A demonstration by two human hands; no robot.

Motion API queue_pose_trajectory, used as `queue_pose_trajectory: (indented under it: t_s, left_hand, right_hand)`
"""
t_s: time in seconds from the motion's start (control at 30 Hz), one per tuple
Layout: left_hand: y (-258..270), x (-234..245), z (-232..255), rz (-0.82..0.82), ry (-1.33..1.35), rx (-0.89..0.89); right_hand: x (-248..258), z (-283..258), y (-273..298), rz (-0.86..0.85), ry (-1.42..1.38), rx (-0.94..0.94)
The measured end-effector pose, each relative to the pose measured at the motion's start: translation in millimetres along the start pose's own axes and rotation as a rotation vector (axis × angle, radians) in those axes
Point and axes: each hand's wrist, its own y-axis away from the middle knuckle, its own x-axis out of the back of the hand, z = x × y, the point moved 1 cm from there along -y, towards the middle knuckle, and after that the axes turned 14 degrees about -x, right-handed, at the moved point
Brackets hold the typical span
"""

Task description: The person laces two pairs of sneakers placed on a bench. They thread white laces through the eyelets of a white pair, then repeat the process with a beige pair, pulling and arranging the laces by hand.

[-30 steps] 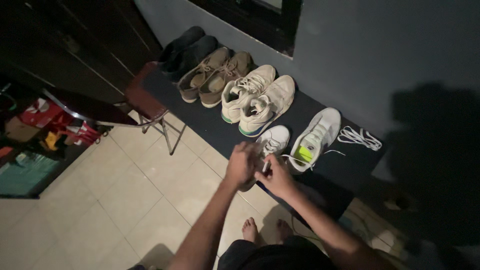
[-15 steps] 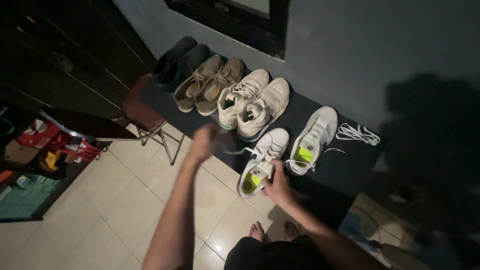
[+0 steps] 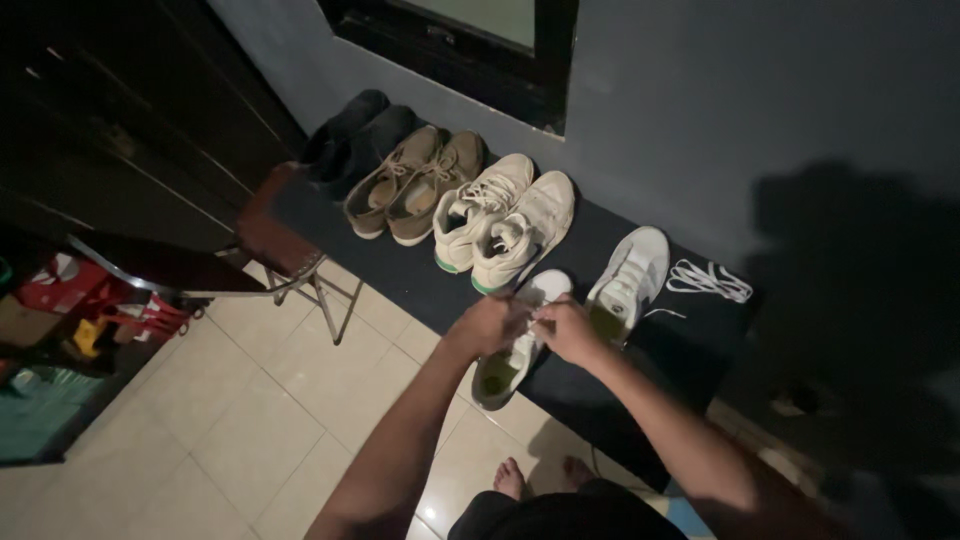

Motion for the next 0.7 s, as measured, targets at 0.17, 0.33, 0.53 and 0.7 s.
queue_pose_trajectory:
  t_s: [0.17,0.33,0.53,0.7]
  left_hand:
    - [-19,-12,-21,-0.135,-0.046,-0.053]
    - [-23,-10,-23,-0.283,-0.143,-0.07]
    - [-19,11,-25,-0.216,0.173,-0.045]
    - [-15,7,-42,-0.139,0.251,-0.092]
  right_hand:
    - [-20,15,-14,-0.211,0.156,-0.202]
    - [-34,23,-23,-0.266,0.198,-0.305]
    - [-19,34,-19,-0.449,-0.168,-0.492]
    - [7,23,-22,-0.488,-0.128,-0.573]
